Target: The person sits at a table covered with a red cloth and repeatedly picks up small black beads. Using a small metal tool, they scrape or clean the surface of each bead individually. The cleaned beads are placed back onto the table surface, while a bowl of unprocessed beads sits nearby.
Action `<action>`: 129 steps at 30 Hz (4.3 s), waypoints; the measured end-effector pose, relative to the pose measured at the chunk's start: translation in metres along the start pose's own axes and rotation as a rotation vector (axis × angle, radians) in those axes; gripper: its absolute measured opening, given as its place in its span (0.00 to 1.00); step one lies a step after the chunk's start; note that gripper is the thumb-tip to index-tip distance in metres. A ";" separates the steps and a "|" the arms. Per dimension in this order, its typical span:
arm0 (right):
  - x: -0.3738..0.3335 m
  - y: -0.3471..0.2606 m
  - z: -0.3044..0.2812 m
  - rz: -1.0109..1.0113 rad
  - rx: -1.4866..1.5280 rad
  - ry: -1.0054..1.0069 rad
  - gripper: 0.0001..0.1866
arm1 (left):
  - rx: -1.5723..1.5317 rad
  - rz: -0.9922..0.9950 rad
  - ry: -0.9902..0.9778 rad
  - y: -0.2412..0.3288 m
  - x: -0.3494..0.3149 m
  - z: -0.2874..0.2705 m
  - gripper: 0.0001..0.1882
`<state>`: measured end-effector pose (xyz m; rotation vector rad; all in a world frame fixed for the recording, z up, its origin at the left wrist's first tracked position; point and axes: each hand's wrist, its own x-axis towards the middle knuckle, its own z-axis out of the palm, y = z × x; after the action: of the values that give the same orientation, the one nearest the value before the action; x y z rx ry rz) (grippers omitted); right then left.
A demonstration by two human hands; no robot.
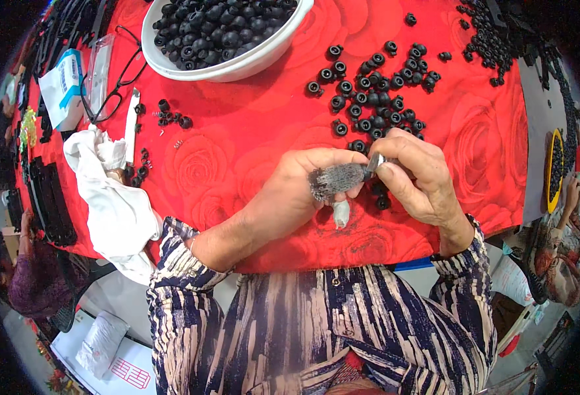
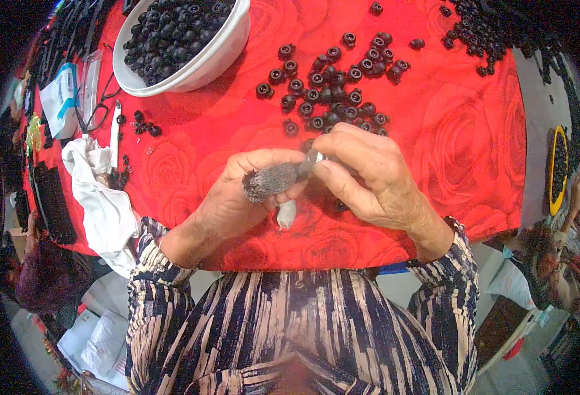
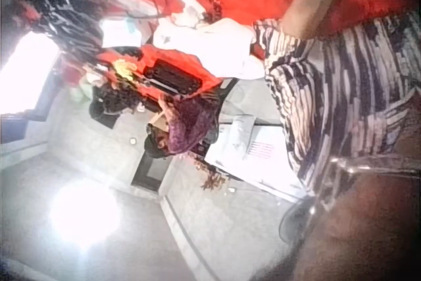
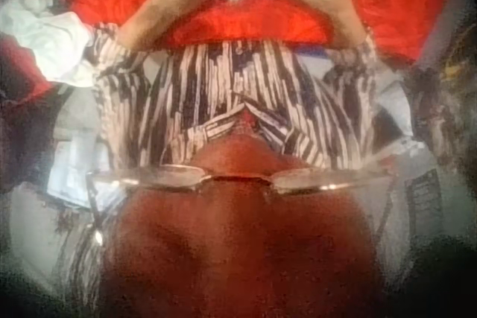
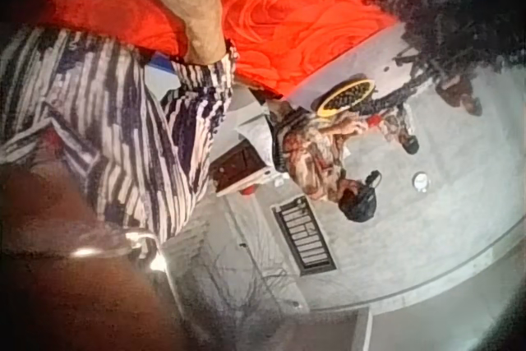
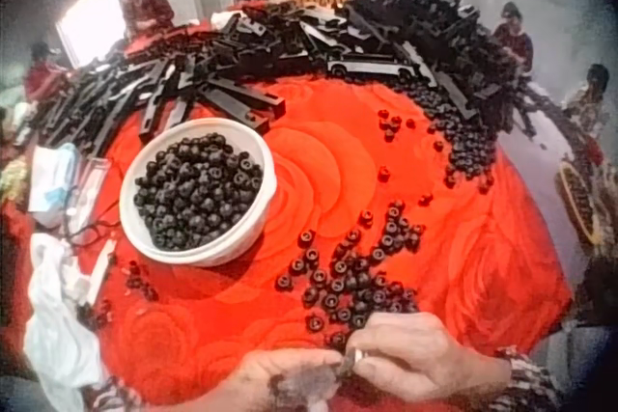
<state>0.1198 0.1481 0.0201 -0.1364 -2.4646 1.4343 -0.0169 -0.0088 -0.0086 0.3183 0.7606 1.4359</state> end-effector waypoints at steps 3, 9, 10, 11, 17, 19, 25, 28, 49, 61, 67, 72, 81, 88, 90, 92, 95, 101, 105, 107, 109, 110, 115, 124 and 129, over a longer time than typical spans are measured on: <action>-0.001 -0.001 0.000 0.001 -0.019 0.014 0.07 | 0.003 -0.006 0.005 0.001 -0.001 0.001 0.15; -0.005 0.001 0.004 -0.139 -0.003 -0.081 0.07 | 0.020 0.004 0.092 0.007 0.007 0.002 0.15; -0.002 -0.002 -0.003 -0.088 0.076 -0.031 0.08 | 0.017 0.017 0.059 0.005 0.006 0.002 0.15; 0.000 -0.004 -0.010 -0.038 0.154 0.018 0.09 | 0.015 0.030 0.026 0.004 0.005 0.001 0.15; -0.002 0.002 0.011 -0.273 -0.180 0.179 0.19 | -0.210 -0.104 0.021 0.001 0.003 0.010 0.12; -0.003 -0.003 0.013 -0.331 -0.291 0.193 0.19 | -0.246 -0.106 -0.064 -0.002 0.003 0.003 0.12; -0.009 -0.002 0.021 -0.494 -0.506 0.308 0.19 | -0.342 -0.132 -0.100 -0.010 0.005 -0.003 0.15; -0.010 0.000 0.023 -0.517 -0.526 0.333 0.19 | -0.320 -0.130 -0.036 -0.012 0.008 -0.004 0.14; 0.001 0.011 0.019 -0.438 -0.475 0.428 0.11 | 0.848 0.928 0.560 0.101 -0.003 0.015 0.16; 0.008 0.034 0.000 -0.247 -0.415 0.636 0.07 | 1.579 0.968 0.293 0.066 0.002 0.000 0.09; 0.007 0.027 -0.002 -0.230 -0.423 0.629 0.07 | 1.514 0.609 0.145 0.030 -0.001 0.005 0.10; 0.006 0.030 -0.001 -0.255 -0.402 0.616 0.07 | 1.613 0.642 -0.019 0.020 0.016 -0.002 0.11; 0.007 0.031 -0.006 -0.238 -0.375 0.597 0.07 | 1.571 0.639 0.040 0.015 0.029 -0.013 0.13; 0.001 0.018 -0.009 -0.132 -0.205 0.448 0.08 | 0.427 0.068 0.092 0.034 0.021 0.012 0.11; 0.002 0.009 -0.007 -0.097 -0.058 0.384 0.10 | 0.169 0.014 0.070 0.029 0.024 0.001 0.12; 0.001 0.005 -0.007 -0.132 -0.014 0.322 0.12 | -0.007 -0.006 0.014 0.023 0.026 -0.004 0.11; 0.000 -0.004 -0.005 -0.149 0.013 0.233 0.15 | -0.141 -0.038 -0.018 0.014 0.028 -0.007 0.10; -0.004 -0.006 0.006 -0.232 -0.024 0.256 0.12 | -0.217 -0.052 -0.135 0.002 0.019 -0.002 0.12; -0.004 -0.014 0.005 -0.296 -0.055 0.249 0.12 | -0.210 -0.098 -0.216 0.001 0.018 -0.005 0.13; -0.006 -0.014 0.006 -0.361 -0.123 0.287 0.15 | -0.213 -0.104 -0.222 0.002 0.015 -0.002 0.13; -0.007 -0.015 0.010 -0.392 -0.172 0.334 0.17 | -0.207 -0.059 -0.202 0.003 0.012 0.005 0.13; -0.006 -0.019 0.009 -0.409 -0.180 0.340 0.18 | -0.184 -0.052 -0.195 0.003 0.010 0.007 0.12; -0.008 -0.020 0.008 -0.471 -0.254 0.327 0.18 | 0.072 0.043 -0.140 0.007 0.003 0.012 0.10; -0.012 -0.020 0.013 -0.457 -0.293 0.315 0.17 | -0.052 0.016 -0.083 0.007 -0.002 0.017 0.11; -0.011 -0.021 0.013 -0.394 -0.254 0.262 0.16 | -0.097 0.067 -0.038 0.008 0.000 0.014 0.12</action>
<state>0.1279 0.1245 0.0299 0.0998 -2.2836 0.8807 -0.0139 -0.0042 0.0062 0.2977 0.6529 1.5208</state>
